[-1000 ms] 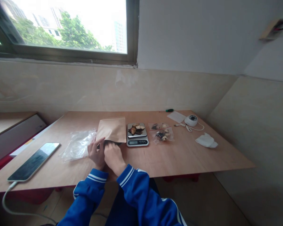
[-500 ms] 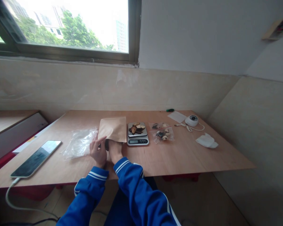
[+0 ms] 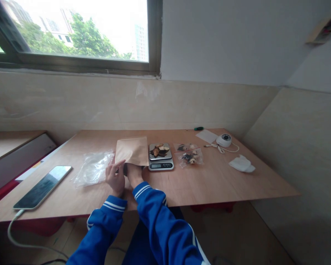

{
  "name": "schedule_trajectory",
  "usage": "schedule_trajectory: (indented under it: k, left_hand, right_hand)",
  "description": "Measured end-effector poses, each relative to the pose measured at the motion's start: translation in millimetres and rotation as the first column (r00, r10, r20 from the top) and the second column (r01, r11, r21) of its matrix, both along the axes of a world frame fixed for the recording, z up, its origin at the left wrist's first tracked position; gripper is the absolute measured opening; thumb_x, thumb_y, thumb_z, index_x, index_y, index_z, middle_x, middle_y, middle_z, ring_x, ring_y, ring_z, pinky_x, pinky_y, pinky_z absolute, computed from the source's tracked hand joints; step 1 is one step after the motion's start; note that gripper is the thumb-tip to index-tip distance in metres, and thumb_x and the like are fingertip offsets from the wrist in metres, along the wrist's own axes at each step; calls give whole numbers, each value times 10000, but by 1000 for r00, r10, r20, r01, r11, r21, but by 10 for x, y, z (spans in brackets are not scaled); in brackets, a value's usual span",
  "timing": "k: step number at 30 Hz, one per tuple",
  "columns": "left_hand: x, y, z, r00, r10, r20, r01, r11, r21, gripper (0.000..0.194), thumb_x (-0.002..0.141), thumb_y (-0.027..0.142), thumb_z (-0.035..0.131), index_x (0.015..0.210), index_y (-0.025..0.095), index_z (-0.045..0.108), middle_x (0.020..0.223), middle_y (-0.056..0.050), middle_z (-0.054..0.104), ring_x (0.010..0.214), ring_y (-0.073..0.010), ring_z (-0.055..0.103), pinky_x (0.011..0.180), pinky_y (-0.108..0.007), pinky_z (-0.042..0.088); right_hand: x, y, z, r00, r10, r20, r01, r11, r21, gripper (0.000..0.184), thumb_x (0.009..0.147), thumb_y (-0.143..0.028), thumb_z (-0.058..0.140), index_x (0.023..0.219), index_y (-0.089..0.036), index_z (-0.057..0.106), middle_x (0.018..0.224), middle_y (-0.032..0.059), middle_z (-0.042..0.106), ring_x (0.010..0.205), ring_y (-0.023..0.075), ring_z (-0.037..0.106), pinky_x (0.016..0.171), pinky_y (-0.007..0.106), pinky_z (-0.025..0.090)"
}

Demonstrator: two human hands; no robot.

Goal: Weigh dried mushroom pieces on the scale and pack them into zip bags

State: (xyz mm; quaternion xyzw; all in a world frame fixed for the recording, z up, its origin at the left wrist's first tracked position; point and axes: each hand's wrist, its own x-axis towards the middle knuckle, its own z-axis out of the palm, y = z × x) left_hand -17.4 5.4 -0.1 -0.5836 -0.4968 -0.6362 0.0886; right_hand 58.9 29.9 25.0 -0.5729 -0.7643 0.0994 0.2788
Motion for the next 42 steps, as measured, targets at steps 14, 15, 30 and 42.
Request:
schedule_trajectory:
  k: [14, 15, 30, 42]
  left_hand:
    - [-12, 11, -35, 1000, -22, 11, 22, 1000, 3, 163, 879, 278, 544, 918, 234, 696, 854, -27, 675, 844, -167, 599, 948, -359, 417]
    - [-13, 13, -36, 1000, -22, 11, 22, 1000, 5, 161, 878, 279, 545, 917, 234, 695, 856, -27, 674, 846, -168, 599, 950, -359, 414]
    - [-14, 36, -49, 1000, 2, -15, -1, 999, 54, 144, 868, 250, 566, 909, 235, 704, 840, -20, 676, 817, -157, 601, 890, -335, 434]
    - [-11, 16, 11, 999, 9, -44, -4, 994, 106, 128, 841, 193, 603, 911, 225, 706, 780, -11, 665, 721, -137, 576, 756, -286, 460]
  right_hand:
    - [250, -577, -100, 966, -68, -250, 101, 987, 123, 289, 924, -85, 391, 1115, -150, 597, 1054, 103, 662, 1012, 196, 620, 888, 330, 523]
    - [271, -582, -85, 959, -51, -280, 94, 985, 144, 277, 927, -97, 395, 1094, -156, 608, 1043, 97, 666, 1008, 193, 620, 892, 328, 520]
    - [1672, -382, -52, 693, -397, -602, 583, 800, 143, 239, 820, -342, 556, 866, -133, 664, 838, 93, 700, 719, 188, 614, 703, 318, 493]
    - [1936, 67, -189, 809, -495, -317, 559, 815, 155, 177, 764, -280, 605, 870, -144, 641, 897, 116, 621, 854, 246, 591, 795, 381, 467]
